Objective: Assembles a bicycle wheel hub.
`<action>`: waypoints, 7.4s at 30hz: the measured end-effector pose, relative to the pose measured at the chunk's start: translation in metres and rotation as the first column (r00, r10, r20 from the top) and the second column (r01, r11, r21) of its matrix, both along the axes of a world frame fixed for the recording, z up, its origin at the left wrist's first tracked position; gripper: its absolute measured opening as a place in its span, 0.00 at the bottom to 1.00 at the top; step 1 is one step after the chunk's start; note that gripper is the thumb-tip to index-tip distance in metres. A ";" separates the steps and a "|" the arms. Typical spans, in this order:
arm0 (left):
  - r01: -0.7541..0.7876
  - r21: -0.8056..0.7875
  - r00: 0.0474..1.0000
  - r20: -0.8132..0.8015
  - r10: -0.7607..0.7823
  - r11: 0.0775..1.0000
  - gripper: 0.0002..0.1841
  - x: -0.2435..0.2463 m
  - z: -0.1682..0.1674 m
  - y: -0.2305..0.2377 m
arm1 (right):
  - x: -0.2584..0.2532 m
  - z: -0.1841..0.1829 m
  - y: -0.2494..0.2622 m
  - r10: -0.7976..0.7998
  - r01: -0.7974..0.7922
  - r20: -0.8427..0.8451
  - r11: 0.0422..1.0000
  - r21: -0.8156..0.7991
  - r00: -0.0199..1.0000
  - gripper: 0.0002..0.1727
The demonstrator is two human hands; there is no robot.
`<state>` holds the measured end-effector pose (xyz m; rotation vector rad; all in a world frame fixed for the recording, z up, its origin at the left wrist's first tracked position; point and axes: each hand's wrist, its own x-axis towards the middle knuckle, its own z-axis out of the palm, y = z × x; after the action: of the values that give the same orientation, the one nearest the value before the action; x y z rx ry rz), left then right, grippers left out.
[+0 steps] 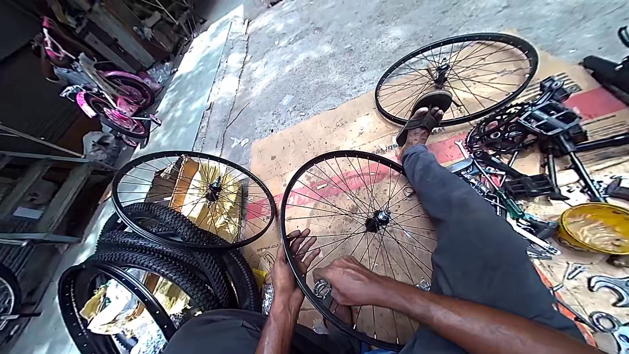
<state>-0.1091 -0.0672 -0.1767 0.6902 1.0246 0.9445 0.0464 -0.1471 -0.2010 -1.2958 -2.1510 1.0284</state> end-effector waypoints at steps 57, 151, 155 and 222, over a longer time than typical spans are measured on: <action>-0.070 0.159 0.997 -0.015 0.073 0.985 0.20 0.005 0.008 -0.042 | 0.057 0.000 -0.014 -0.064 0.060 0.025 0.988 0.143 0.998 0.12; -0.068 0.111 0.940 -0.326 0.101 0.991 0.38 0.001 0.002 -0.012 | 0.004 -0.002 0.002 0.060 -0.008 -0.224 0.974 0.227 0.973 0.06; -0.121 0.041 0.943 -0.306 0.128 0.992 0.30 -0.001 -0.010 0.000 | -0.003 -0.008 -0.005 0.034 -0.015 -0.090 0.980 0.201 0.995 0.10; -0.062 -0.052 0.998 -0.026 0.061 0.997 0.35 0.002 -0.007 0.003 | 0.014 -0.014 -0.014 0.162 -0.153 0.032 0.968 -0.201 0.986 0.32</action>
<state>-0.1069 -0.0642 -0.1833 0.6304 1.0934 0.9611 0.0603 -0.1607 -0.2146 -1.2632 -2.2655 1.3176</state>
